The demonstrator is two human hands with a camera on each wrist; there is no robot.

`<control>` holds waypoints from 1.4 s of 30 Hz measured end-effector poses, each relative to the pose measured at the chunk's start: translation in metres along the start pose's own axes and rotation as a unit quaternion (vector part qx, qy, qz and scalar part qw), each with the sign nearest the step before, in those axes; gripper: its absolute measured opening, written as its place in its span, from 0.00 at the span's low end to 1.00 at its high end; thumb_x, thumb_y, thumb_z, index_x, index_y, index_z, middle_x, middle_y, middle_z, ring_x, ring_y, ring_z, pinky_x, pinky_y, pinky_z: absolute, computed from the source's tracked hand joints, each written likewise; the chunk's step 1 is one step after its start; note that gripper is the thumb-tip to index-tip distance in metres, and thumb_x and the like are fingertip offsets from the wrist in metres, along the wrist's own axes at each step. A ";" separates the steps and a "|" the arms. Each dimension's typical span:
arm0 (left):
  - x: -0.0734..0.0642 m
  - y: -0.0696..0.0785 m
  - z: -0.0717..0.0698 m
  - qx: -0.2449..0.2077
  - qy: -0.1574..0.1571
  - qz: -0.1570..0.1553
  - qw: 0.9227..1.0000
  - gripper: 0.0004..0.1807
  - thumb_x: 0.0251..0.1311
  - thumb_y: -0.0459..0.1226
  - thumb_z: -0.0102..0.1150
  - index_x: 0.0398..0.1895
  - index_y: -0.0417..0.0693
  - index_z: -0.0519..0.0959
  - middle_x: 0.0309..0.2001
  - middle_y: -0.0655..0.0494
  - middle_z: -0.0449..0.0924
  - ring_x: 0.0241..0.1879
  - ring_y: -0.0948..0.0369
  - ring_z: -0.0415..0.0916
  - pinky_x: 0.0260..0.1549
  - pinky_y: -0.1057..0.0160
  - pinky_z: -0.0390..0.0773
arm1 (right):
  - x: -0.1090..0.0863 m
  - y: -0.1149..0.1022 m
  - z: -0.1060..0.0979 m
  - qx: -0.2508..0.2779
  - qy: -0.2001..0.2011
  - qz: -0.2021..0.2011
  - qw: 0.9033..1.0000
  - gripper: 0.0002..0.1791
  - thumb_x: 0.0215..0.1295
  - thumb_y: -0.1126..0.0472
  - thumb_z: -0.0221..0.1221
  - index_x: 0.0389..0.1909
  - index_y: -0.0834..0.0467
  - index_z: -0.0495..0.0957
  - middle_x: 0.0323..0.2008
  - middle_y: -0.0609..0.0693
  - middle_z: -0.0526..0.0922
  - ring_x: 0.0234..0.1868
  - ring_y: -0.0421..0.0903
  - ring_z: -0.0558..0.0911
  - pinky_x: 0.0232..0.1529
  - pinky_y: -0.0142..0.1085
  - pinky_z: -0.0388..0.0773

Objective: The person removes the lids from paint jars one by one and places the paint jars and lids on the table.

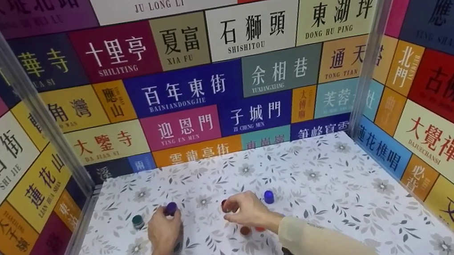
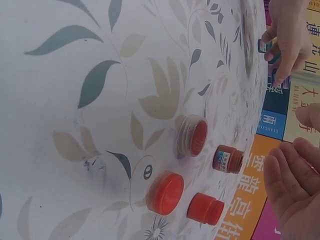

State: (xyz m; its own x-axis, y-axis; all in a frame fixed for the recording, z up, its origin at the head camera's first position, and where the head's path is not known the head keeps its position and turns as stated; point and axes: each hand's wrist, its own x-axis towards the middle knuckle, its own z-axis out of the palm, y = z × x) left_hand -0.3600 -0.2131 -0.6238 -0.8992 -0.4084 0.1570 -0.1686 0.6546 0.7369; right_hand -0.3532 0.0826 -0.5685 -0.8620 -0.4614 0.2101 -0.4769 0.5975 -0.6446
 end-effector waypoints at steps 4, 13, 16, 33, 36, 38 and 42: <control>-0.004 0.001 0.001 -0.012 0.000 0.012 1.000 0.23 0.70 0.48 0.69 0.58 0.41 0.86 0.56 0.39 0.93 0.58 0.38 0.89 0.62 0.39 0.82 | -0.001 0.001 0.000 0.006 0.003 -0.005 1.000 0.10 0.68 0.57 0.74 0.45 0.57 0.93 0.40 0.48 0.94 0.41 0.42 0.89 0.47 0.34 0.86; -0.011 0.006 0.000 -0.030 0.011 0.039 0.999 0.21 0.68 0.48 0.72 0.56 0.44 0.88 0.52 0.44 0.95 0.46 0.47 0.91 0.52 0.44 0.85 | 0.002 0.002 -0.002 0.013 0.018 -0.043 0.999 0.09 0.69 0.60 0.73 0.46 0.60 0.92 0.42 0.54 0.96 0.44 0.55 0.94 0.51 0.45 0.91; -0.015 0.010 0.000 -0.036 0.021 0.052 0.998 0.20 0.67 0.47 0.72 0.55 0.43 0.89 0.50 0.45 0.95 0.43 0.49 0.91 0.49 0.45 0.86 | 0.004 0.002 -0.004 0.014 0.027 -0.058 0.998 0.08 0.68 0.61 0.73 0.44 0.61 0.92 0.41 0.54 0.96 0.44 0.57 0.94 0.51 0.47 0.92; -0.035 0.029 0.007 -0.066 0.016 0.101 0.993 0.14 0.68 0.45 0.75 0.51 0.48 0.90 0.48 0.50 0.95 0.42 0.52 0.89 0.48 0.50 0.85 | 0.006 -0.013 -0.006 0.032 0.050 -0.079 0.995 0.06 0.68 0.63 0.74 0.42 0.58 0.92 0.37 0.52 0.96 0.40 0.52 0.94 0.40 0.30 0.89; -0.038 0.032 0.008 -0.075 0.015 0.113 0.991 0.15 0.68 0.44 0.76 0.51 0.47 0.90 0.49 0.49 0.95 0.43 0.50 0.90 0.49 0.49 0.86 | 0.005 -0.014 -0.005 0.034 0.054 -0.081 0.995 0.06 0.67 0.63 0.74 0.43 0.59 0.92 0.37 0.52 0.96 0.40 0.54 0.95 0.40 0.29 0.88; -0.041 0.035 0.010 -0.080 0.008 0.116 0.990 0.16 0.68 0.45 0.76 0.52 0.48 0.89 0.49 0.49 0.95 0.45 0.49 0.91 0.48 0.49 0.86 | 0.006 -0.015 -0.005 0.033 0.057 -0.082 0.994 0.07 0.67 0.63 0.74 0.43 0.59 0.92 0.37 0.52 0.96 0.40 0.53 0.94 0.40 0.29 0.88; -0.048 0.042 0.012 -0.088 -0.008 0.115 0.989 0.17 0.69 0.46 0.76 0.55 0.50 0.89 0.51 0.51 0.94 0.47 0.49 0.91 0.48 0.52 0.85 | 0.006 -0.016 -0.006 0.034 0.057 -0.084 0.994 0.09 0.68 0.61 0.73 0.46 0.59 0.93 0.38 0.53 0.96 0.41 0.55 0.94 0.41 0.30 0.89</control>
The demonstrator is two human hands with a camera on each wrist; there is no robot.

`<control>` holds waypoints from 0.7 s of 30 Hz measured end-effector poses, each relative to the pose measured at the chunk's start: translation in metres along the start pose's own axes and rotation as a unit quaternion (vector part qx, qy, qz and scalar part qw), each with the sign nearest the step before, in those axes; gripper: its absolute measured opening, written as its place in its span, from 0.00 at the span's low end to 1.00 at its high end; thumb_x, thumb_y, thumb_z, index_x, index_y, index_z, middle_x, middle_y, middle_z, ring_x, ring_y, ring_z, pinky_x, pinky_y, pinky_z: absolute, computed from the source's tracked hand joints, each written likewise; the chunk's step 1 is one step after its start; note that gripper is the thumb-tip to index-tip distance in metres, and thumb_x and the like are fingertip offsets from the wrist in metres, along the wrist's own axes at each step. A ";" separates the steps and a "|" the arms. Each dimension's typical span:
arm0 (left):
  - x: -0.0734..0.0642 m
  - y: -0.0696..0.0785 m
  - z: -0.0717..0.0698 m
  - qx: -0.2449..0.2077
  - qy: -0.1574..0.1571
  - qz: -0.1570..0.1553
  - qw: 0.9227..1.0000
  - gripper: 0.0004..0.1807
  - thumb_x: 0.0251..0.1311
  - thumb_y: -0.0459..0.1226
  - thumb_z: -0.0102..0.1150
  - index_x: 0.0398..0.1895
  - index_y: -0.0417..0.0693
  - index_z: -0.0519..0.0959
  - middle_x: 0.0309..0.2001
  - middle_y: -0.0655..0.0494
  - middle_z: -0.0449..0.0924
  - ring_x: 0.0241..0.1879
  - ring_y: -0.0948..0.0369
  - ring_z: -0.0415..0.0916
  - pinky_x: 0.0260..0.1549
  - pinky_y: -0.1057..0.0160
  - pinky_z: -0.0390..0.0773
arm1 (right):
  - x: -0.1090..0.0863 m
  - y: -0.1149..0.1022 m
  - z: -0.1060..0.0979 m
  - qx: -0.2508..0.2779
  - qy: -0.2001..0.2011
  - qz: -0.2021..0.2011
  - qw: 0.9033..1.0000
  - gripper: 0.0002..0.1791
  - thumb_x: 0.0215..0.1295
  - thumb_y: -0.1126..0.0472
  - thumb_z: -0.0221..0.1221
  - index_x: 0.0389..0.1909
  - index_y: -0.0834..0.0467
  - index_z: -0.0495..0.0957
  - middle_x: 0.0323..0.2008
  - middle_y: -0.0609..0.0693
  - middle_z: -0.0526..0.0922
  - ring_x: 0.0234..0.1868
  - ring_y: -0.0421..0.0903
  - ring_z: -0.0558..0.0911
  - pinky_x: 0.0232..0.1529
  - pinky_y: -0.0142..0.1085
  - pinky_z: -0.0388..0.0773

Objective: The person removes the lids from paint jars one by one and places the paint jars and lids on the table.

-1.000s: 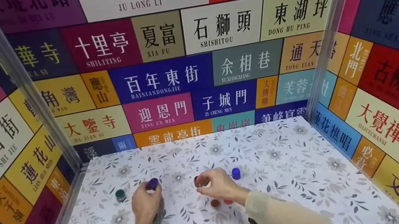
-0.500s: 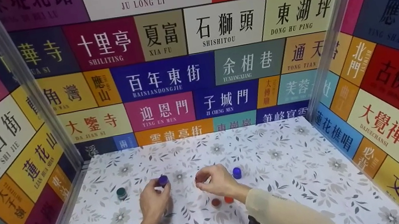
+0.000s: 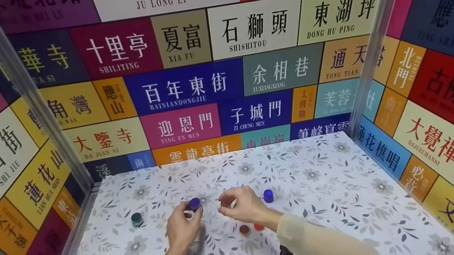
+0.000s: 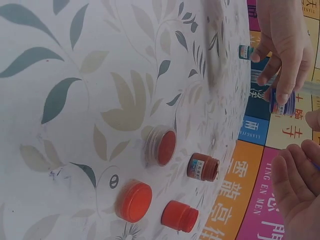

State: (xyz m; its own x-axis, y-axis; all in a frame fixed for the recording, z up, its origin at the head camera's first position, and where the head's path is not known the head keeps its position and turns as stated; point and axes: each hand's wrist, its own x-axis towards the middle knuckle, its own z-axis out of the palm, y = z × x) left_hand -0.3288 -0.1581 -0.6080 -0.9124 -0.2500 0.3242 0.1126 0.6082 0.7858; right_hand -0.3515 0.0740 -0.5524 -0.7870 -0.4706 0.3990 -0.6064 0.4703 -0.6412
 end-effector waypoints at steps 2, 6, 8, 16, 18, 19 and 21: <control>-0.002 0.005 0.001 -0.003 -0.004 0.005 1.000 0.16 0.68 0.46 0.76 0.55 0.50 0.89 0.51 0.52 0.94 0.46 0.49 0.90 0.48 0.53 0.85 | 0.001 -0.001 0.000 0.000 0.001 -0.004 1.000 0.10 0.68 0.61 0.73 0.47 0.58 0.93 0.38 0.54 0.96 0.41 0.57 0.94 0.41 0.32 0.90; -0.006 0.012 0.004 -0.007 -0.009 0.023 1.000 0.15 0.68 0.45 0.77 0.53 0.51 0.89 0.50 0.52 0.94 0.46 0.49 0.90 0.46 0.53 0.84 | 0.002 -0.003 0.001 0.002 0.001 -0.008 1.000 0.11 0.68 0.61 0.73 0.48 0.60 0.92 0.38 0.58 0.95 0.41 0.60 0.94 0.44 0.44 0.94; -0.008 0.014 0.005 -0.005 -0.007 0.033 0.999 0.14 0.67 0.45 0.77 0.52 0.52 0.89 0.49 0.53 0.94 0.46 0.49 0.90 0.43 0.53 0.83 | 0.003 -0.004 0.002 0.000 0.001 -0.006 1.000 0.13 0.68 0.60 0.74 0.49 0.60 0.92 0.39 0.60 0.95 0.41 0.60 0.94 0.46 0.49 0.94; -0.017 0.023 0.012 -0.001 -0.002 0.086 0.996 0.19 0.67 0.47 0.79 0.53 0.47 0.89 0.48 0.49 0.94 0.43 0.46 0.90 0.43 0.54 0.86 | 0.004 -0.009 0.001 0.008 -0.003 0.020 1.000 0.22 0.68 0.53 0.76 0.55 0.63 0.92 0.40 0.60 0.95 0.42 0.60 0.94 0.49 0.47 0.93; -0.018 0.025 0.014 0.007 -0.005 0.094 0.996 0.19 0.67 0.48 0.79 0.52 0.47 0.89 0.47 0.49 0.94 0.42 0.47 0.90 0.43 0.54 0.87 | 0.005 -0.011 0.000 0.004 -0.006 0.035 0.999 0.23 0.68 0.51 0.77 0.55 0.62 0.92 0.40 0.58 0.95 0.43 0.58 0.94 0.48 0.43 0.92; -0.019 0.027 0.015 0.011 -0.006 0.099 0.995 0.18 0.68 0.48 0.78 0.51 0.47 0.89 0.47 0.50 0.94 0.42 0.47 0.90 0.43 0.54 0.87 | 0.005 -0.011 0.000 -0.001 -0.007 0.041 0.999 0.23 0.68 0.50 0.77 0.55 0.62 0.92 0.39 0.56 0.95 0.42 0.56 0.94 0.47 0.40 0.91; -0.020 0.030 0.018 0.015 -0.010 0.106 0.994 0.15 0.68 0.46 0.78 0.50 0.48 0.89 0.46 0.50 0.94 0.42 0.47 0.90 0.42 0.54 0.87 | 0.006 -0.012 -0.001 -0.008 -0.008 0.054 0.998 0.22 0.67 0.48 0.78 0.53 0.59 0.93 0.38 0.53 0.95 0.41 0.52 0.93 0.46 0.36 0.88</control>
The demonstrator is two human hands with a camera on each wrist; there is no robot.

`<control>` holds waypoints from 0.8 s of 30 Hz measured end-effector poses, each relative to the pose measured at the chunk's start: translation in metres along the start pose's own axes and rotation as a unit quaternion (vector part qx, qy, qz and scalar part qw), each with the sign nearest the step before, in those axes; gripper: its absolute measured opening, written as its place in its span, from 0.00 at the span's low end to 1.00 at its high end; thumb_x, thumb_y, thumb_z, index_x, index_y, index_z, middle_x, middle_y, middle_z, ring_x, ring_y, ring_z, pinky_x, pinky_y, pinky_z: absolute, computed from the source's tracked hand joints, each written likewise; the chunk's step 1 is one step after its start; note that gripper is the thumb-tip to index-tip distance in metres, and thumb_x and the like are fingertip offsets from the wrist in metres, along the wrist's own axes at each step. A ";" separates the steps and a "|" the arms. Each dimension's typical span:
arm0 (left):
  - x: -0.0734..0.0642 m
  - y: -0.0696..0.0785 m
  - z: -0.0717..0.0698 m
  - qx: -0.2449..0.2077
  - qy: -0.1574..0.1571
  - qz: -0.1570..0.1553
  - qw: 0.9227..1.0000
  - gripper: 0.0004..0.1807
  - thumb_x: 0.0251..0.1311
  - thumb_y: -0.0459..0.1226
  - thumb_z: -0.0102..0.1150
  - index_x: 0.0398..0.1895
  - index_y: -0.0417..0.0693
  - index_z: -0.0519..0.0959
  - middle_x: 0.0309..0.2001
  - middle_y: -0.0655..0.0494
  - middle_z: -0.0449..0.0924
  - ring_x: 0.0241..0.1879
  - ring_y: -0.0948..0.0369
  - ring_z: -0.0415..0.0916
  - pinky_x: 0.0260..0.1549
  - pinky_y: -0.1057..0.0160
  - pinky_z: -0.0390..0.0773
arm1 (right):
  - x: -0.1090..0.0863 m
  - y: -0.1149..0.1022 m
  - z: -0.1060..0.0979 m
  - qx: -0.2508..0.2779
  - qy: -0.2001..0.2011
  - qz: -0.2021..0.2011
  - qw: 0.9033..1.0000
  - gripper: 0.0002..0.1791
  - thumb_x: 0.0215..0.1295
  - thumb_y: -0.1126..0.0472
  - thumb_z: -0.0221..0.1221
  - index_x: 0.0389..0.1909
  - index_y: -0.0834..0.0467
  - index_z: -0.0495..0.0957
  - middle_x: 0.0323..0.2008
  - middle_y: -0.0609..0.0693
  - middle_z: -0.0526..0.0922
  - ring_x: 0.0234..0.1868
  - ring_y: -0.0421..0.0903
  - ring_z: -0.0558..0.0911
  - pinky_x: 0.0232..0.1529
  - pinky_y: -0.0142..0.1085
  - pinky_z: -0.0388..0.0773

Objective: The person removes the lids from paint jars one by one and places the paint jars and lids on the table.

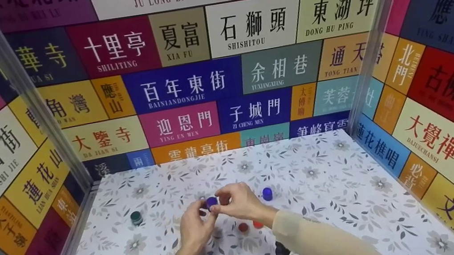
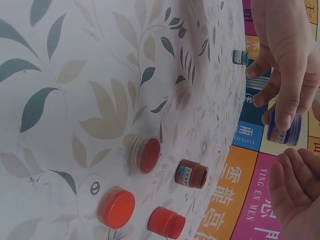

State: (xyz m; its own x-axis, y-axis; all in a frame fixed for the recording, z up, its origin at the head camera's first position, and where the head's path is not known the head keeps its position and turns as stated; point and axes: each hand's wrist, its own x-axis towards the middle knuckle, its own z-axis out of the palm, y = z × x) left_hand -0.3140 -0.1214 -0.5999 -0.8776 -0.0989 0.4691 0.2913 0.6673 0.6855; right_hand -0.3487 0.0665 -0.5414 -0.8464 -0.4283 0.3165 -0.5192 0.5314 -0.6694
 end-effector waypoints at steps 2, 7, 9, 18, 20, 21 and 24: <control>0.000 0.003 0.002 0.002 -0.002 0.008 1.000 0.13 0.67 0.44 0.77 0.49 0.49 0.89 0.45 0.51 0.93 0.41 0.47 0.90 0.41 0.55 0.86 | 0.001 0.000 0.000 -0.005 0.002 0.010 1.000 0.20 0.66 0.47 0.78 0.51 0.57 0.94 0.37 0.51 0.95 0.39 0.46 0.91 0.45 0.35 0.86; 0.000 0.008 0.006 -0.004 -0.001 0.017 1.000 0.12 0.64 0.41 0.77 0.49 0.50 0.90 0.44 0.53 0.93 0.39 0.48 0.89 0.38 0.61 0.83 | 0.003 0.000 -0.001 -0.017 0.009 0.021 1.000 0.17 0.65 0.49 0.79 0.48 0.55 0.94 0.36 0.49 0.94 0.35 0.36 0.85 0.41 0.32 0.84; -0.001 0.009 0.007 -0.008 0.001 0.022 1.000 0.12 0.64 0.39 0.77 0.49 0.49 0.90 0.44 0.53 0.92 0.37 0.49 0.88 0.36 0.63 0.82 | 0.003 0.001 -0.001 -0.023 0.010 0.016 1.000 0.16 0.64 0.49 0.80 0.47 0.55 0.94 0.35 0.49 0.94 0.33 0.34 0.84 0.40 0.31 0.83; 0.000 0.014 0.011 -0.015 0.014 0.030 0.999 0.14 0.60 0.40 0.79 0.47 0.48 0.90 0.41 0.52 0.92 0.35 0.50 0.89 0.35 0.63 0.84 | 0.003 0.004 -0.001 -0.044 0.027 -0.014 0.999 0.11 0.64 0.51 0.80 0.38 0.54 0.94 0.30 0.49 0.92 0.30 0.33 0.78 0.36 0.30 0.79; 0.001 0.015 0.012 -0.018 0.010 0.019 1.000 0.14 0.59 0.41 0.81 0.47 0.50 0.91 0.42 0.53 0.93 0.36 0.50 0.90 0.36 0.63 0.84 | 0.003 0.005 -0.001 -0.050 0.032 -0.019 0.998 0.11 0.64 0.51 0.80 0.37 0.55 0.94 0.29 0.50 0.91 0.29 0.34 0.77 0.35 0.31 0.78; 0.002 0.015 0.013 -0.021 0.007 0.011 1.000 0.15 0.58 0.42 0.82 0.47 0.50 0.91 0.42 0.53 0.93 0.37 0.50 0.90 0.36 0.64 0.84 | 0.003 0.005 -0.001 -0.053 0.036 -0.020 0.998 0.11 0.64 0.51 0.80 0.36 0.54 0.94 0.29 0.49 0.91 0.29 0.34 0.77 0.35 0.31 0.78; 0.005 0.017 0.015 -0.028 0.003 -0.011 1.000 0.15 0.58 0.44 0.84 0.45 0.51 0.92 0.42 0.53 0.94 0.38 0.49 0.90 0.36 0.64 0.84 | 0.002 0.006 -0.001 -0.059 0.047 -0.023 0.997 0.10 0.64 0.52 0.80 0.35 0.54 0.94 0.29 0.49 0.91 0.29 0.35 0.78 0.36 0.32 0.79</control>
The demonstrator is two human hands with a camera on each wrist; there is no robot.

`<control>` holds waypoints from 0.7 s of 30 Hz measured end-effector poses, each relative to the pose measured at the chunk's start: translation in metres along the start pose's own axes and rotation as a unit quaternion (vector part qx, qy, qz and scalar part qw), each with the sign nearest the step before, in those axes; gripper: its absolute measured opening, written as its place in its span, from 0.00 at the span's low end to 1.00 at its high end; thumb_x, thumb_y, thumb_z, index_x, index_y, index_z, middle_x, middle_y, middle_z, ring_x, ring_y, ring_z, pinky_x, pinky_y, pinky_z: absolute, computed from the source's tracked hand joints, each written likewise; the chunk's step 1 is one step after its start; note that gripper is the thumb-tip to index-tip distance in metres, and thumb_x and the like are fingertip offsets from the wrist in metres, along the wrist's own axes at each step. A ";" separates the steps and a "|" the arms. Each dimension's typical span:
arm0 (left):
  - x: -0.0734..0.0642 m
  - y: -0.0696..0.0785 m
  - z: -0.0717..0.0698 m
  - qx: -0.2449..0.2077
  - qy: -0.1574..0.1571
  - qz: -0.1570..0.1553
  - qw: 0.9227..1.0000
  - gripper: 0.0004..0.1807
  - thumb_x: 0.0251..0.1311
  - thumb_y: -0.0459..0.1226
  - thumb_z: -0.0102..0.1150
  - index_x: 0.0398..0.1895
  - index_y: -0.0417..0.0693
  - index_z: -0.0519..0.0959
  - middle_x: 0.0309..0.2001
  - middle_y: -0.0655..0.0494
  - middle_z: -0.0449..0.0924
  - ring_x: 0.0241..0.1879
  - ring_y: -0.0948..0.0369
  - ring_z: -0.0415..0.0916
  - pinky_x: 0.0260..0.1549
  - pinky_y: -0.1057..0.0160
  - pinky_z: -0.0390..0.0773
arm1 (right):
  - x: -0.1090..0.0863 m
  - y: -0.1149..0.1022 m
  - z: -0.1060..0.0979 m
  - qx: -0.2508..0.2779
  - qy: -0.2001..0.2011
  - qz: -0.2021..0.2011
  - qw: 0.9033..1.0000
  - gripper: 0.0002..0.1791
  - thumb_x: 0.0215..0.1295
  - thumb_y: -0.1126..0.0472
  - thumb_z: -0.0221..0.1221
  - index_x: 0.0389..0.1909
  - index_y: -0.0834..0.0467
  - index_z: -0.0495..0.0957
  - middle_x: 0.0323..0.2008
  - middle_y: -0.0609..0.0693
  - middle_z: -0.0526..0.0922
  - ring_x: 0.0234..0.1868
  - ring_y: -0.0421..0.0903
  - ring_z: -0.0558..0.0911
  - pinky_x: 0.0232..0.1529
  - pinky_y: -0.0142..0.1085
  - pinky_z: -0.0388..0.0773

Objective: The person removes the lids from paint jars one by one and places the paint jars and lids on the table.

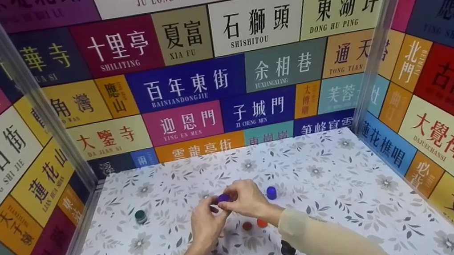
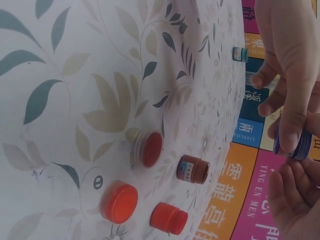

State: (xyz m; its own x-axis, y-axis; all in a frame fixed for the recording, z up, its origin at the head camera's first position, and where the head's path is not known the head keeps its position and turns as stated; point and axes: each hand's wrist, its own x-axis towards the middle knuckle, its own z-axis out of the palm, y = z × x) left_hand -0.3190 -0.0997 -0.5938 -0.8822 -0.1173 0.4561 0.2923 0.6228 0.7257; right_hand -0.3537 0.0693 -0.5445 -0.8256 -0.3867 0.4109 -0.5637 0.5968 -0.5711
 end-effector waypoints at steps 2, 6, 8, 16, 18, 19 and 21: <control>0.002 0.002 0.001 -0.003 0.002 -0.011 1.000 0.14 0.57 0.44 0.84 0.44 0.52 0.93 0.40 0.54 0.95 0.38 0.50 0.90 0.36 0.63 0.84 | 0.000 0.000 0.000 -0.002 0.004 -0.004 1.000 0.09 0.64 0.53 0.80 0.35 0.53 0.94 0.29 0.49 0.91 0.30 0.35 0.79 0.36 0.32 0.79; 0.005 0.003 0.001 -0.017 0.006 -0.016 1.000 0.12 0.56 0.42 0.85 0.41 0.50 0.93 0.35 0.55 0.93 0.38 0.52 0.90 0.38 0.63 0.84 | 0.001 0.000 0.000 -0.012 0.009 -0.024 1.000 0.07 0.63 0.55 0.78 0.34 0.54 0.93 0.28 0.49 0.89 0.30 0.36 0.78 0.36 0.31 0.77; 0.004 0.003 0.002 -0.029 0.009 -0.011 0.999 0.11 0.56 0.40 0.84 0.40 0.49 0.93 0.33 0.55 0.92 0.38 0.53 0.90 0.39 0.63 0.85 | -0.001 0.001 0.001 -0.021 0.011 -0.036 0.999 0.07 0.63 0.56 0.77 0.33 0.54 0.92 0.27 0.50 0.88 0.29 0.35 0.76 0.35 0.31 0.75; 0.002 0.003 0.007 -0.057 0.016 0.033 0.998 0.08 0.56 0.35 0.81 0.38 0.46 0.91 0.30 0.55 0.90 0.34 0.59 0.87 0.35 0.68 0.84 | -0.005 0.004 -0.002 -0.045 0.010 -0.077 0.996 0.07 0.64 0.58 0.75 0.33 0.57 0.91 0.27 0.56 0.84 0.28 0.35 0.66 0.33 0.30 0.64; 0.001 0.003 0.008 -0.060 0.016 0.038 0.997 0.08 0.56 0.34 0.80 0.38 0.45 0.90 0.29 0.55 0.90 0.33 0.60 0.87 0.34 0.68 0.84 | -0.006 0.005 -0.004 -0.046 0.004 -0.080 0.996 0.07 0.64 0.57 0.74 0.34 0.57 0.91 0.27 0.57 0.83 0.28 0.35 0.65 0.33 0.30 0.63; 0.001 0.003 0.008 -0.061 0.015 0.040 0.997 0.08 0.55 0.34 0.80 0.38 0.45 0.90 0.29 0.55 0.90 0.33 0.60 0.87 0.34 0.68 0.84 | -0.006 0.005 -0.005 -0.045 0.003 -0.083 0.996 0.07 0.65 0.57 0.74 0.34 0.57 0.91 0.27 0.57 0.83 0.28 0.34 0.65 0.33 0.30 0.63; 0.002 0.004 0.008 -0.060 0.012 0.040 0.997 0.08 0.56 0.34 0.80 0.37 0.46 0.90 0.29 0.55 0.90 0.33 0.60 0.87 0.35 0.66 0.85 | -0.006 0.006 -0.006 -0.040 0.001 -0.089 0.995 0.07 0.66 0.57 0.74 0.35 0.57 0.91 0.28 0.55 0.82 0.29 0.34 0.66 0.33 0.30 0.65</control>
State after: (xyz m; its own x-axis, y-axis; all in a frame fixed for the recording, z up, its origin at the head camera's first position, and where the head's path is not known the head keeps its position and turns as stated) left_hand -0.3223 -0.0912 -0.5945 -0.8453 -0.0905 0.5266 0.4054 0.5334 0.7424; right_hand -0.3516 0.0793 -0.5466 -0.7121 -0.4899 0.5028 -0.6979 0.5722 -0.4308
